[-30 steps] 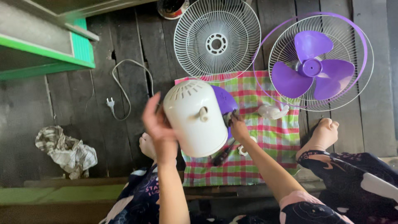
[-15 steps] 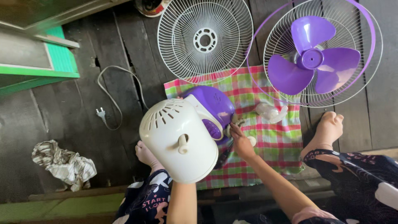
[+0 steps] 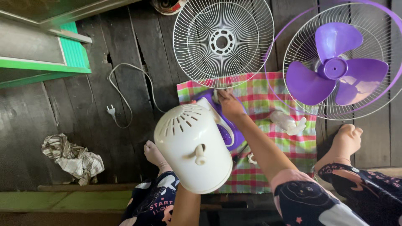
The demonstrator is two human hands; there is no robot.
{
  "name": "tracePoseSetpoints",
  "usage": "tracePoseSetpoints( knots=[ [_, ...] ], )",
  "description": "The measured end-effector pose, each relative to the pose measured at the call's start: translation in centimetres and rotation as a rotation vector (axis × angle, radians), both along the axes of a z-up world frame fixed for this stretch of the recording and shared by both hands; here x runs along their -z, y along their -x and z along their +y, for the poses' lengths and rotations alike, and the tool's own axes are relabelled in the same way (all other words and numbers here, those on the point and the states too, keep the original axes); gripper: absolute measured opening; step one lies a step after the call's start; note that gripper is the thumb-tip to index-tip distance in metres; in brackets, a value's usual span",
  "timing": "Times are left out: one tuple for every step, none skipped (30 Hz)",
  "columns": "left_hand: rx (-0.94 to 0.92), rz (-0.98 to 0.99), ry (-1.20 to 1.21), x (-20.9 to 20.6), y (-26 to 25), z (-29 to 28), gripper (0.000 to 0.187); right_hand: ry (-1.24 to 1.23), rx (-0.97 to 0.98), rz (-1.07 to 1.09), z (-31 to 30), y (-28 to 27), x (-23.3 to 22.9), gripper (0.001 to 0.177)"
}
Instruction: The person disassembles a purple and white table fan by removing the front grille, fan blades, and motor housing. They then use a cloth to wipe the exterior surfaces of the motor housing and base. The disassembled parts are placed on a checkered cloth on the floor.
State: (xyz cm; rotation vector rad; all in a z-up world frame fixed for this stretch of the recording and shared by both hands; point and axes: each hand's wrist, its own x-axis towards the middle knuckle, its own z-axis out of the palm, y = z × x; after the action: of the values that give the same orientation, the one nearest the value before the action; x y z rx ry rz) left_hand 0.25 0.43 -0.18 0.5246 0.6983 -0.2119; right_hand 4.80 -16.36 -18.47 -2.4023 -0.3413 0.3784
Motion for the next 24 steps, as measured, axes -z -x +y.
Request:
tracePoseSetpoints(
  knots=[
    [-0.003,0.0,0.002,0.1,-0.2,-0.1,0.064,0.001,0.072,0.021,-0.6,0.6,0.0,0.053],
    [-0.003,0.0,0.002,0.2,-0.3,-0.1,0.063,0.003,0.145,0.042,-1.1,2.1,-0.2,0.05],
    [-0.004,-0.002,0.002,0.2,-0.4,-0.1,0.063,0.004,0.218,0.063,-1.7,3.9,-0.4,0.048],
    [-0.002,-0.002,0.005,0.3,-0.5,-0.2,0.063,-0.031,0.268,0.014,-2.6,6.1,-0.8,0.044],
    [0.002,-0.001,0.008,0.4,-0.5,-0.3,0.062,-0.066,0.317,-0.034,-3.0,8.2,-1.2,0.041],
    [0.001,0.003,0.013,0.4,-0.3,-0.4,0.062,-0.026,0.358,0.149,-3.5,10.4,-1.8,0.045],
    [-0.001,0.003,0.013,0.3,-0.2,-0.5,0.061,0.015,0.396,0.332,-4.0,12.7,-2.6,0.05],
    [0.0,-0.004,0.01,0.4,-0.3,-0.5,0.061,0.002,0.379,0.226,-4.0,13.9,-2.8,0.049],
    [0.001,-0.006,0.012,0.5,-0.6,-0.5,0.061,-0.011,0.361,0.12,-4.1,14.8,-2.9,0.047],
    [0.003,-0.01,0.014,0.6,-0.8,-0.7,0.06,-0.024,0.339,0.019,-4.2,15.2,-2.8,0.046],
    [-0.002,-0.011,0.014,0.6,-0.5,-0.6,0.06,-0.03,0.343,0.066,-4.2,14.7,-2.3,0.046],
    [-0.004,-0.003,0.012,0.5,-0.1,-0.5,0.06,-0.037,0.348,0.123,-3.8,13.9,-1.8,0.045],
    [-0.008,0.004,0.01,0.4,0.3,-0.4,0.059,-0.044,0.354,0.18,-3.2,12.7,-1.2,0.044],
    [-0.009,0.007,0.011,0.4,0.3,-0.4,0.059,-0.051,0.314,0.077,-2.3,10.8,-0.4,0.043],
    [-0.009,0.011,0.011,0.4,0.2,-0.4,0.058,-0.059,0.275,-0.026,-1.4,8.7,0.2,0.041],
    [-0.005,0.011,0.009,0.4,-0.2,-0.4,0.058,-0.013,0.169,0.018,-0.2,6.3,0.7,0.046],
    [-0.004,0.005,0.004,0.4,-0.6,-0.3,0.058,0.033,0.063,0.061,0.9,4.0,1.1,0.052],
    [-0.006,0.011,0.003,0.2,-0.7,-0.3,0.057,0.016,0.044,0.086,1.3,2.2,1.3,0.053],
    [-0.01,0.013,0.002,0.1,-0.7,-0.3,0.057,-0.002,0.024,0.111,1.5,0.6,1.5,0.054],
    [-0.009,0.014,0.002,0.1,-0.7,-0.5,0.057,-0.015,0.005,0.135,1.4,-0.3,1.7,0.055],
    [-0.008,0.015,0.004,0.1,-0.7,-0.6,0.056,0.004,0.002,0.136,1.1,-0.3,1.8,0.054],
    [-0.009,0.014,0.003,0.1,-0.9,-0.6,0.056,0.022,-0.001,0.132,0.6,-0.3,2.0,0.054],
    [-0.007,0.011,0.002,-0.1,-1.0,-0.6,0.056,0.041,-0.003,0.129,0.0,-0.1,2.4,0.054],
    [-0.009,0.004,0.006,0.0,-1.2,-0.7,0.055,0.046,0.068,0.092,-0.8,0.7,2.8,0.056]
  ],
)
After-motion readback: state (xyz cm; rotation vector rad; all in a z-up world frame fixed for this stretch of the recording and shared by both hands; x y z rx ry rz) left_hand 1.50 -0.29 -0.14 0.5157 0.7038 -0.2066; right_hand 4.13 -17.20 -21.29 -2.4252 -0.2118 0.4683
